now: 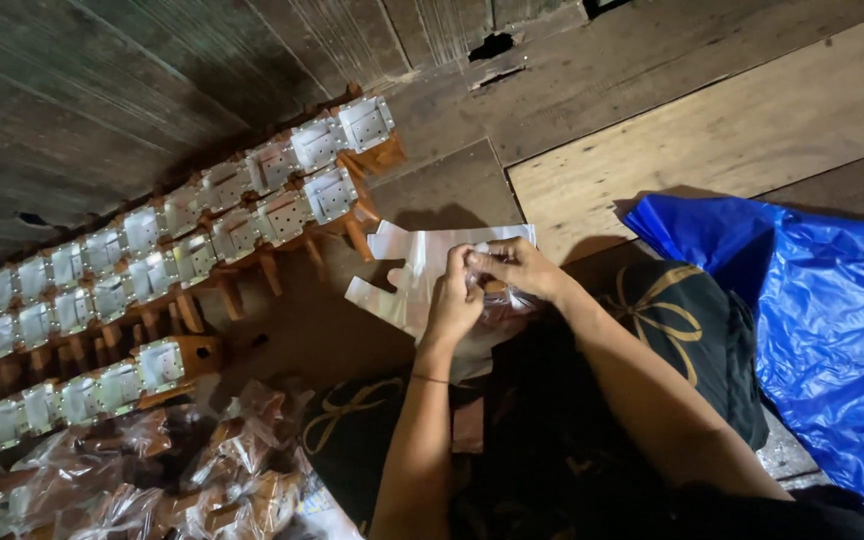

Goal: Wrapping small wooden items in protective paper and placing them into plastic bags for packaging.

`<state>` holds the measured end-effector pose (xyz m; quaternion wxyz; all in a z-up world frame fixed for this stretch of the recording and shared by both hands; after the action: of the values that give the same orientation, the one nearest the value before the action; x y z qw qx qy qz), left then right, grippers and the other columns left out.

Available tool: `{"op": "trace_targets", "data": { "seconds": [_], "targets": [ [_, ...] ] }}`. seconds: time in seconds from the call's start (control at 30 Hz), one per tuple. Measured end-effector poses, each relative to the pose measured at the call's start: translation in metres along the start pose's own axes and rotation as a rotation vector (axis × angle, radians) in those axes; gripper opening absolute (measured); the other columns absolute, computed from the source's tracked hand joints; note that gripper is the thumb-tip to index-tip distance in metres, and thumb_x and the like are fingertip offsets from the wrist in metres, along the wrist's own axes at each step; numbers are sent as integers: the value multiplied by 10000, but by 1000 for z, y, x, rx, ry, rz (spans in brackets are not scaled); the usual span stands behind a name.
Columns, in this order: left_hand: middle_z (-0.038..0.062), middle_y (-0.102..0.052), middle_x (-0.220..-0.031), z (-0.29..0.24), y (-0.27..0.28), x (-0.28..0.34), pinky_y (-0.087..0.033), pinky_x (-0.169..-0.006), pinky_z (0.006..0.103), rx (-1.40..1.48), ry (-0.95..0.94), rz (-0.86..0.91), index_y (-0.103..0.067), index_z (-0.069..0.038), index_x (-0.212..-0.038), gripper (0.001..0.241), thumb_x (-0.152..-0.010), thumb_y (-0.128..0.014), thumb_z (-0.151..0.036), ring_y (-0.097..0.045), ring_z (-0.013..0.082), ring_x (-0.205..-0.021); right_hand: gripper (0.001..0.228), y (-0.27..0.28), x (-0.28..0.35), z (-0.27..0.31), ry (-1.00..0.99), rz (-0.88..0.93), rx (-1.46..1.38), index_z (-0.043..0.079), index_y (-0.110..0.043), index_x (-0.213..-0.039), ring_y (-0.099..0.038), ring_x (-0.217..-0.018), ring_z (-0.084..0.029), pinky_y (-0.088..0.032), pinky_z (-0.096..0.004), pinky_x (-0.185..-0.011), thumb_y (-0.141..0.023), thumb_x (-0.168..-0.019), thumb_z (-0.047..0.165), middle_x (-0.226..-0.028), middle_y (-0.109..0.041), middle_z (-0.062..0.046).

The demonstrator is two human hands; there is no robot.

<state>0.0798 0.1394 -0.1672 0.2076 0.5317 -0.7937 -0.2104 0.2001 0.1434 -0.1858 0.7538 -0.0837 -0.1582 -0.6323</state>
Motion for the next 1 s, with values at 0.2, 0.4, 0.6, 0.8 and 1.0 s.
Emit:
{"op": "trace_targets", "data": {
  "seconds": [0.2, 0.4, 0.6, 0.8, 1.0],
  "targets": [
    [229, -712, -1108, 33, 2, 0, -541, -960, 529, 183, 57, 89, -332, -206, -1472, 738, -832, -660, -39, -689, 459, -1083, 286, 5, 7, 11, 150, -282, -294, 89, -783, -1109, -512, -564, -86, -430, -197, -577, -579, -935, -8, -635, -609, 8],
    [14, -634, -939, 82, -12, -16, -511, -807, 282, 538, 146, 123, -440, -160, -1381, 533, -901, -632, -32, -614, 139, -880, 408, 9, 8, -12, 142, -248, -593, -3, -478, -1340, -666, -717, -149, -568, -260, -577, -671, -991, 82, -864, -658, -112],
    [56, -680, -939, 88, -4, -18, -525, -771, 360, 329, 227, 54, -452, -207, -1321, 446, -906, -605, -154, -636, 195, -833, 616, -4, 20, 25, 455, 86, 27, 17, -774, -1148, -713, -989, -266, -562, -433, -923, -416, -731, -260, -996, -787, -210],
    [28, -693, -930, 70, 12, -10, -533, -802, 335, 359, 267, 18, -547, -250, -1225, 349, -898, -665, -223, -688, 173, -861, 200, -12, 33, 22, 631, -62, 523, 48, -792, -1040, -705, -925, -418, -586, -458, -805, -761, -843, 36, -1034, -702, -205],
    [238, -663, -1310, 23, 35, -8, -578, -888, 433, 260, 83, 71, -625, -206, -1371, 502, -919, -523, -12, -705, 315, -1005, 214, -13, 23, 0, 610, -188, 701, 142, -784, -1062, -707, -989, -376, -589, -478, -845, -734, -855, 120, -1151, -683, -91]
  ]
}}
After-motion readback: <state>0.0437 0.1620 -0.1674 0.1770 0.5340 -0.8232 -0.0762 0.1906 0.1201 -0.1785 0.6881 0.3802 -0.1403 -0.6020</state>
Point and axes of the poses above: each hand's wrist, its own x-axis away from the middle knuckle, its own y-axis out of the back of the hand, z = x × y, the point moved 9 cm from there along -x, towards the middle knuckle
